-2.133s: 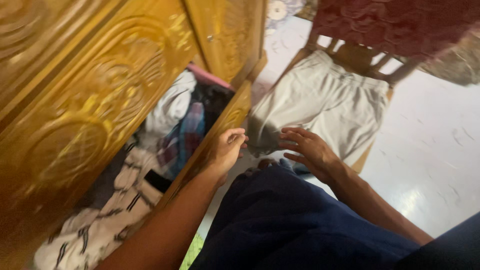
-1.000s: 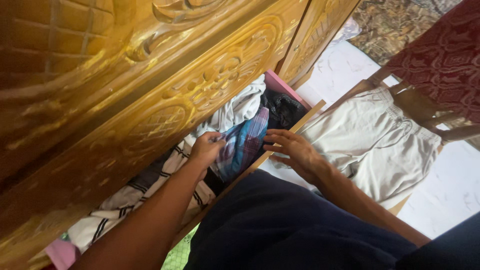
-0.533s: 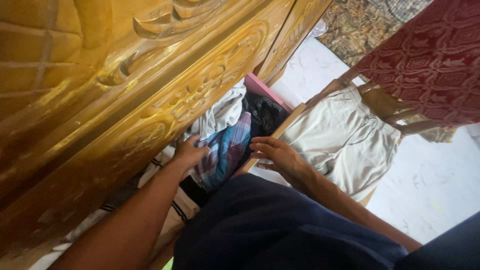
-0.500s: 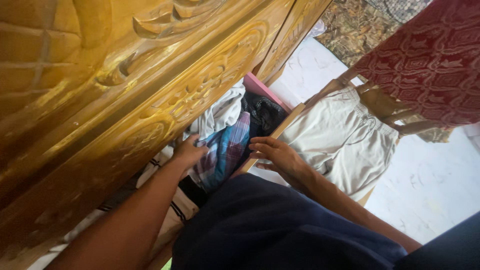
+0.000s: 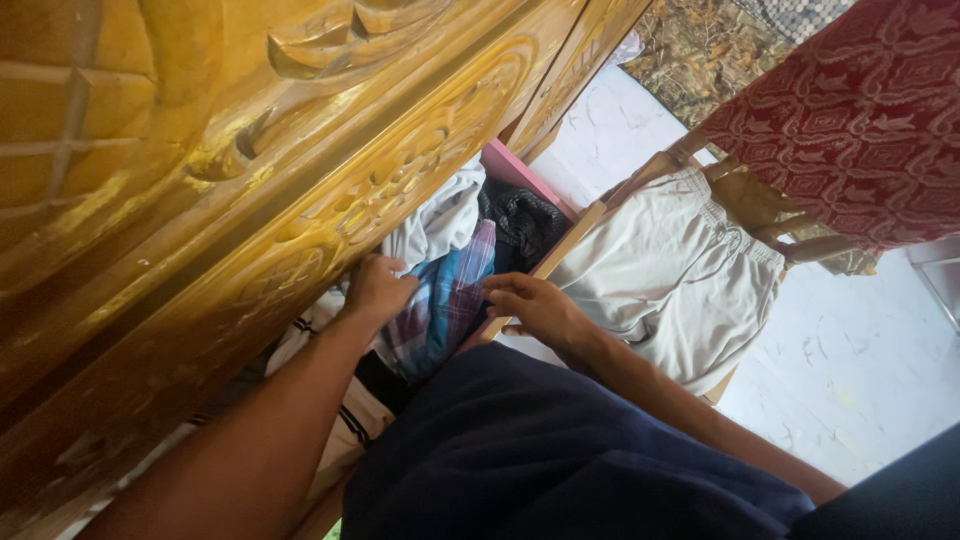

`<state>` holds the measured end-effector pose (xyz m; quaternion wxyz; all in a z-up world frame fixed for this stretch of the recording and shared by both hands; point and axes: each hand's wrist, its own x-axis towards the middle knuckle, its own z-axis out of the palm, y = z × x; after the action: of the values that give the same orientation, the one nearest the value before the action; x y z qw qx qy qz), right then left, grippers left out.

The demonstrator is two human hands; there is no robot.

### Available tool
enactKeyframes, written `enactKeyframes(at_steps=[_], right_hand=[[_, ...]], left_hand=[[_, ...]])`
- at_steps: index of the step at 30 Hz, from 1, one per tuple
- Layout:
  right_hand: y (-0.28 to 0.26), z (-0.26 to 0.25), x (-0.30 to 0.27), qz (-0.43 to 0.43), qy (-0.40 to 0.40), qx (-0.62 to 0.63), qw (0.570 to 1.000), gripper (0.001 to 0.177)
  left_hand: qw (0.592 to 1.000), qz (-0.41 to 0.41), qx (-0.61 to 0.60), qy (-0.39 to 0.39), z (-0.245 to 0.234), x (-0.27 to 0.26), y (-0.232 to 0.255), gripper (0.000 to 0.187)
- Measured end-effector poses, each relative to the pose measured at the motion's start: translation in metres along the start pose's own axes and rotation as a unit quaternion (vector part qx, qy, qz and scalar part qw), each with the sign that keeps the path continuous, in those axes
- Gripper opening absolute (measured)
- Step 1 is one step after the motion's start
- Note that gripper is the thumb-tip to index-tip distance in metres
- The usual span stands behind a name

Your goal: The person takes various clothing items from an open drawer, folds them by hand, and places them on a nearby chair. The items include shorts, shirts, and pants of different colors.

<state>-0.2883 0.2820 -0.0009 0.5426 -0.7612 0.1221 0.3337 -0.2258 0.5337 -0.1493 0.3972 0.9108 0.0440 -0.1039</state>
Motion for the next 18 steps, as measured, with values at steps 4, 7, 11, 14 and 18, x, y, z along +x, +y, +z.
enactKeyframes(at_steps=[4, 7, 11, 14, 18], right_hand=[[0.006, 0.004, 0.001, -0.039, -0.009, -0.059, 0.997, 0.042], [0.011, 0.005, 0.001, -0.057, -0.018, -0.044, 0.997, 0.042], [0.014, 0.006, 0.002, -0.050, -0.014, -0.016, 0.999, 0.042], [0.017, 0.005, -0.002, -0.045, -0.003, -0.005, 0.999, 0.041], [0.020, 0.002, -0.007, -0.070, -0.012, 0.030, 0.997, 0.049]], left_hand=[[0.997, -0.066, -0.016, -0.025, -0.015, -0.020, 0.018, 0.041], [0.996, -0.088, -0.034, -0.001, -0.024, -0.028, 0.029, 0.037], [0.997, -0.070, -0.012, -0.017, -0.031, -0.032, 0.047, 0.040], [0.996, -0.057, -0.031, -0.053, -0.026, -0.041, 0.060, 0.039], [0.991, -0.045, -0.098, -0.080, -0.010, -0.066, 0.088, 0.029]])
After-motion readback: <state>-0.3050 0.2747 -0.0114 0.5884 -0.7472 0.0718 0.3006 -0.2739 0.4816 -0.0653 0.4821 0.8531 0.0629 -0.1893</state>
